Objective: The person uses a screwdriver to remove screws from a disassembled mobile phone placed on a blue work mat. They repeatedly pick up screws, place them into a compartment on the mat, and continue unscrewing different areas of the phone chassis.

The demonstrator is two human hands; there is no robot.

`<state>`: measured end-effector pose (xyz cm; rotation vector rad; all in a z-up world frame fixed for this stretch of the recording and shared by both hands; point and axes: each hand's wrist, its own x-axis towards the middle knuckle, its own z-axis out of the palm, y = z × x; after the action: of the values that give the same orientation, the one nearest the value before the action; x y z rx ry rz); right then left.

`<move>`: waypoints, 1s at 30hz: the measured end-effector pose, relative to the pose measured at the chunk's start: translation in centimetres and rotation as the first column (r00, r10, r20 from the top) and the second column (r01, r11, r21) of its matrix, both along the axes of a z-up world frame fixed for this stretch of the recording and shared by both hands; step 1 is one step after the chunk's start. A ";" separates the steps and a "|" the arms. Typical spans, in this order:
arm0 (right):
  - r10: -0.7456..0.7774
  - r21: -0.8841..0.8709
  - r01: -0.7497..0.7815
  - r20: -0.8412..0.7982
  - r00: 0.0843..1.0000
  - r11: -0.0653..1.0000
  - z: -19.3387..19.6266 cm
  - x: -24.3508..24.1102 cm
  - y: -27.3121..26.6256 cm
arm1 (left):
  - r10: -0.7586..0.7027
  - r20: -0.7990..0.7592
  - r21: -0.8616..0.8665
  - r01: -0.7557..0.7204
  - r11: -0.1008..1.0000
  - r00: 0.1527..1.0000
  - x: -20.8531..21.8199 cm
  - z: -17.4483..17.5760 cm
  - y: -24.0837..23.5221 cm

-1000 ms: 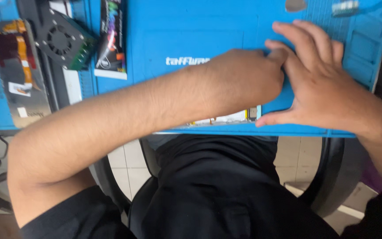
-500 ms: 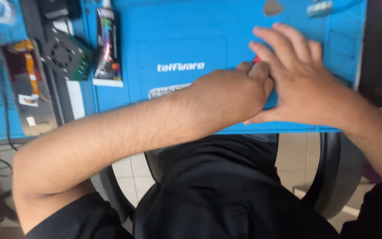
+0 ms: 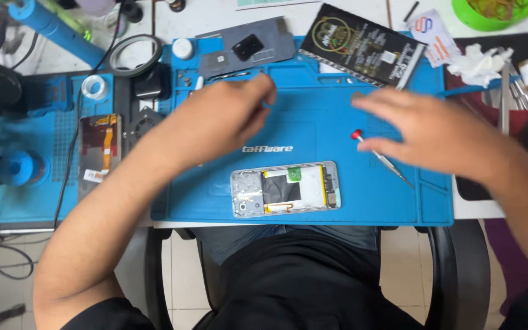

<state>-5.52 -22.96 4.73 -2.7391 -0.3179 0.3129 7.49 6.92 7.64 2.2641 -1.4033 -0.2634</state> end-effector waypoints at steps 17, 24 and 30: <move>0.399 -0.090 -0.390 0.280 0.873 0.917 -5.4 20.9 4.7 | 0.114 -0.060 -0.240 -0.125 0.963 0.992 2.9 1.0 5.0; 0.377 -0.197 -0.322 0.461 0.803 0.926 -1.0 15.7 2.4 | 0.153 -0.108 -0.250 -0.176 0.952 0.982 3.3 -0.6 5.2; 0.201 -0.298 -0.120 0.261 0.944 0.947 -0.7 9.9 -3.7 | 0.228 -0.081 -0.294 -0.242 0.925 0.970 3.9 -1.4 5.7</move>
<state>4.39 -26.65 3.98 -3.0458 -0.6238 -0.0069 11.36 12.61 6.26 2.1276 -1.0528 -0.0189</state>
